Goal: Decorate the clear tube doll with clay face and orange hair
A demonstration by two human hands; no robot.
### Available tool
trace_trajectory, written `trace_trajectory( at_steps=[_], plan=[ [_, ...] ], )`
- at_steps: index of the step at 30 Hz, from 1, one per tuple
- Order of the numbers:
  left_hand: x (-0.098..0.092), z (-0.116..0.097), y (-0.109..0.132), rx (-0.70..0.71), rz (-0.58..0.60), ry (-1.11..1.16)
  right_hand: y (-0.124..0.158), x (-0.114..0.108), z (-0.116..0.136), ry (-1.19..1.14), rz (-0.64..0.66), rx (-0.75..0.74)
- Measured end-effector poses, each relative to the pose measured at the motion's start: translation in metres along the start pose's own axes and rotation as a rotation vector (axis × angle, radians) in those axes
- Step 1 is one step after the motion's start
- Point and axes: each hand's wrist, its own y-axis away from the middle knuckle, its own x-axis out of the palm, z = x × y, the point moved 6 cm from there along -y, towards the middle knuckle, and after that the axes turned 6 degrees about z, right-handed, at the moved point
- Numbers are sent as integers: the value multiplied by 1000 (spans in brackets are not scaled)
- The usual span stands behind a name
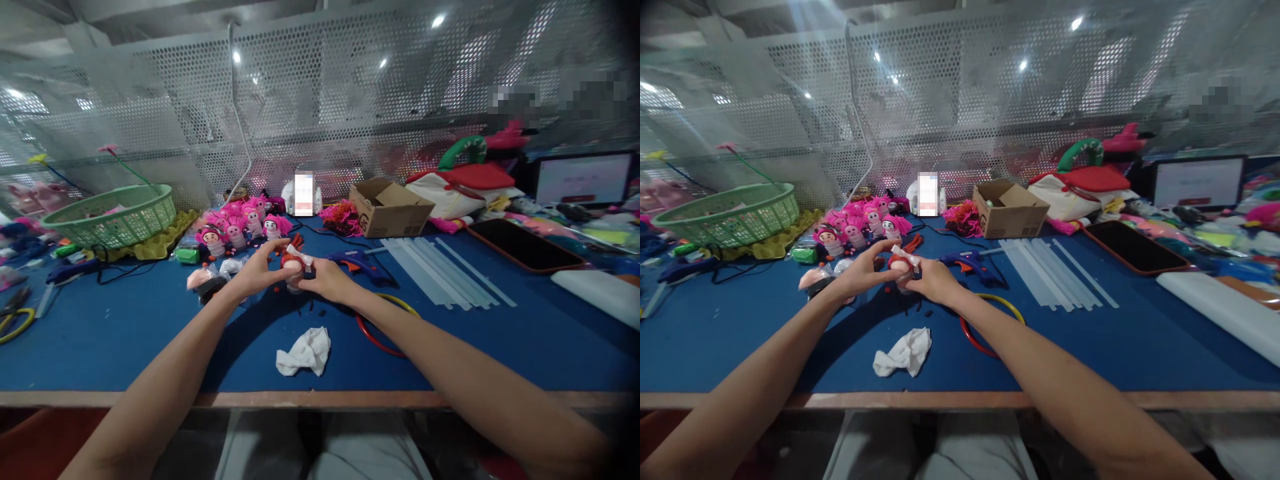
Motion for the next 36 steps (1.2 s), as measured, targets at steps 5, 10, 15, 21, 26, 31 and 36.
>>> trace_trajectory(
  at_steps=[5,10,15,21,26,31,36],
  plan=[
    [-2,1,-1,-18,-10,12,1,-1,2,-23,2,-20],
    [-4,3,-1,-15,17,1,1,-1,0,-34,3,-32],
    [-4,-2,-1,-44,2,0,1,0,0,-50,6,-31],
    [-6,4,0,-30,51,51,2,-1,1,-70,-3,-25],
    [-10,7,1,0,99,95,2,-1,-2,-67,-9,-8],
    [-11,7,-1,-20,67,79,2,-1,-1,-54,-6,-5],
    [-12,7,-1,-30,49,61,3,-2,0,-52,-4,-4]
  ],
)
